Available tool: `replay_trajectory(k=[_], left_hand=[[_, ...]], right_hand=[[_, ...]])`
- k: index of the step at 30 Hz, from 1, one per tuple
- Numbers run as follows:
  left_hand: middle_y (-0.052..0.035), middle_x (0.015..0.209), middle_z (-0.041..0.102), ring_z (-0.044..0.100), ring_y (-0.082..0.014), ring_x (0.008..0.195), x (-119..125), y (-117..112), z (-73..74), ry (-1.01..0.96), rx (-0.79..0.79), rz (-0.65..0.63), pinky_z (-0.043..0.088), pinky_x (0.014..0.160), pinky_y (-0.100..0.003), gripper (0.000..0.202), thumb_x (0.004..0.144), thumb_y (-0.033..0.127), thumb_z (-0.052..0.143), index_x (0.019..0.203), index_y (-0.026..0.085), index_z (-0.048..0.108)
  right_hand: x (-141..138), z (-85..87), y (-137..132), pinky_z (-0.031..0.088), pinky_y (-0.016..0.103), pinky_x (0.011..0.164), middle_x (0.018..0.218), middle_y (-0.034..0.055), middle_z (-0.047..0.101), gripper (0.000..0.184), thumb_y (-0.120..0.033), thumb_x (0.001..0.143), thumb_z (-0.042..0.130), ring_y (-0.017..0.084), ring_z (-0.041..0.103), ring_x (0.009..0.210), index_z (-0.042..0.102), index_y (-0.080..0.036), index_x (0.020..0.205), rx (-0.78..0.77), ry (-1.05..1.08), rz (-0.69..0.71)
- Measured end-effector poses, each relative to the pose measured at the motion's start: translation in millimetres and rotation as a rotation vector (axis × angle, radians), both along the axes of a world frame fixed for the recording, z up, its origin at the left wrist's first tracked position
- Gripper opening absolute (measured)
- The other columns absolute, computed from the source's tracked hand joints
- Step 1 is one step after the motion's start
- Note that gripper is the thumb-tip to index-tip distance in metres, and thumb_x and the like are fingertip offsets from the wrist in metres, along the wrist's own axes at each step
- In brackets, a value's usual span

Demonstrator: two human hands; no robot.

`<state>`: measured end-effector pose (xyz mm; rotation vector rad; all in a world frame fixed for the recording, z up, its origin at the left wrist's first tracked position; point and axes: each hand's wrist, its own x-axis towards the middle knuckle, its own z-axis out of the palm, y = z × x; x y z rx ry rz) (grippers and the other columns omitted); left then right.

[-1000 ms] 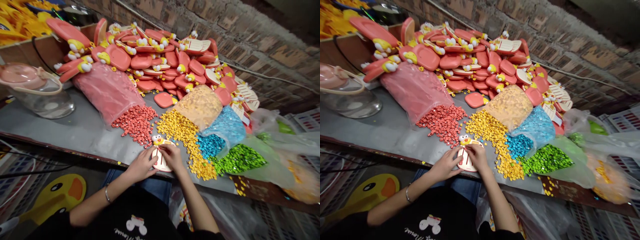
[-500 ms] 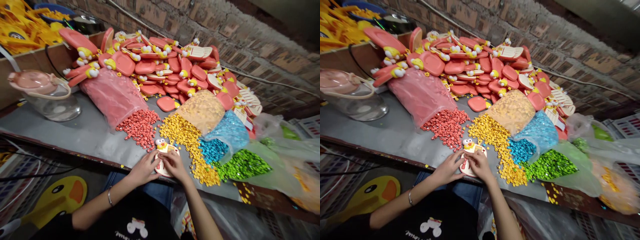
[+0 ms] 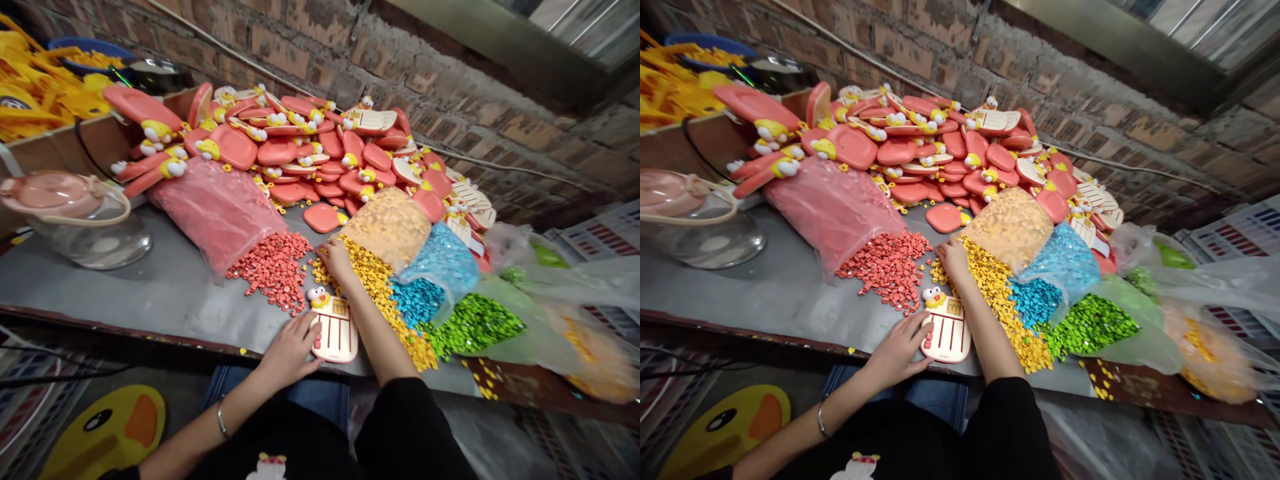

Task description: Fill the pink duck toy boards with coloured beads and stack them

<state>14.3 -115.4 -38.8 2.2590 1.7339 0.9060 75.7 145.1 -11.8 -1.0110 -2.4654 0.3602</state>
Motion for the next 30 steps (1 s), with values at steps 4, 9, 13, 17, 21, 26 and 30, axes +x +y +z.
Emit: replay_trajectory(k=[4, 9, 13, 17, 21, 26, 30], left_hand=[[-0.0212, 0.139, 0.047, 0.05, -0.0352, 0.125, 0.9, -0.1, -1.3, 0.016, 0.01, 0.005, 0.045, 0.102, -0.049, 0.06, 0.076, 0.03, 0.071, 0.128, 0.012, 0.047], [-0.0225, 0.139, 0.046, 0.049, -0.0355, 0.126, 1.7, -0.2, -2.3, 0.042, 0.008, 0.015, 0.044, 0.102, -0.049, 0.06, 0.077, 0.029, 0.07, 0.13, 0.011, 0.047], [-0.0225, 0.139, 0.046, 0.046, -0.0347, 0.129, 0.8, 0.1, -2.9, 0.023, 0.021, -0.008, 0.044, 0.103, -0.049, 0.06, 0.078, 0.026, 0.069, 0.131, 0.01, 0.046], [-0.0216, 0.14, 0.045, 0.046, -0.0336, 0.13, -0.9, 0.7, -4.1, -0.006, 0.028, -0.022, 0.044, 0.103, -0.047, 0.057, 0.08, 0.024, 0.067, 0.131, 0.011, 0.046], [-0.0203, 0.142, 0.044, 0.046, -0.0331, 0.129, -2.0, 1.7, -6.2, -0.027, 0.032, -0.029, 0.045, 0.102, -0.047, 0.055, 0.082, 0.026, 0.064, 0.133, 0.013, 0.045], [-0.0218, 0.143, 0.042, 0.047, -0.0343, 0.128, -2.4, 2.6, -8.9, -0.02, 0.051, -0.034, 0.046, 0.099, -0.049, 0.055, 0.083, 0.027, 0.063, 0.133, 0.013, 0.045], [-0.0212, 0.143, 0.043, 0.046, -0.034, 0.129, -2.7, 2.6, -10.5, -0.029, 0.057, -0.03, 0.045, 0.101, -0.05, 0.054, 0.084, 0.028, 0.063, 0.133, 0.014, 0.045]], right_hand=[[-9.0, -11.6, 10.5, 0.046, 0.037, 0.085, 0.092, 0.0105, 0.065, 0.009, -0.014, 0.081, 0.063, 0.023, 0.057, 0.091, 0.071, -0.017, 0.078, 0.037, 0.02, 0.03], [20.2, 2.6, -13.2, 0.05, 0.033, 0.075, 0.086, 0.006, 0.068, 0.008, -0.019, 0.083, 0.059, 0.02, 0.063, 0.079, 0.067, -0.019, 0.085, -0.116, 0.299, 0.044], [67.8, 15.9, -50.5, 0.052, 0.031, 0.071, 0.088, 0.0063, 0.07, 0.01, -0.027, 0.085, 0.059, 0.019, 0.065, 0.08, 0.066, -0.02, 0.086, -0.192, 0.431, 0.006], [113.3, 16.2, -90.0, 0.051, 0.031, 0.069, 0.087, 0.0059, 0.069, 0.009, -0.026, 0.087, 0.058, 0.02, 0.064, 0.081, 0.065, -0.02, 0.087, -0.194, 0.374, -0.068], [136.3, 3.3, -112.1, 0.051, 0.035, 0.077, 0.09, 0.0059, 0.07, 0.008, -0.019, 0.086, 0.058, 0.021, 0.064, 0.086, 0.066, -0.022, 0.089, -0.203, 0.282, -0.067], [138.1, -12.1, -118.4, 0.051, 0.038, 0.083, 0.094, 0.008, 0.07, 0.012, -0.014, 0.086, 0.056, 0.022, 0.064, 0.091, 0.065, -0.021, 0.082, -0.153, 0.293, -0.016], [140.6, -12.0, -128.0, 0.05, 0.037, 0.075, 0.083, 0.0073, 0.068, 0.012, -0.016, 0.086, 0.056, 0.023, 0.061, 0.084, 0.065, -0.021, 0.08, -0.095, 0.275, -0.043]])
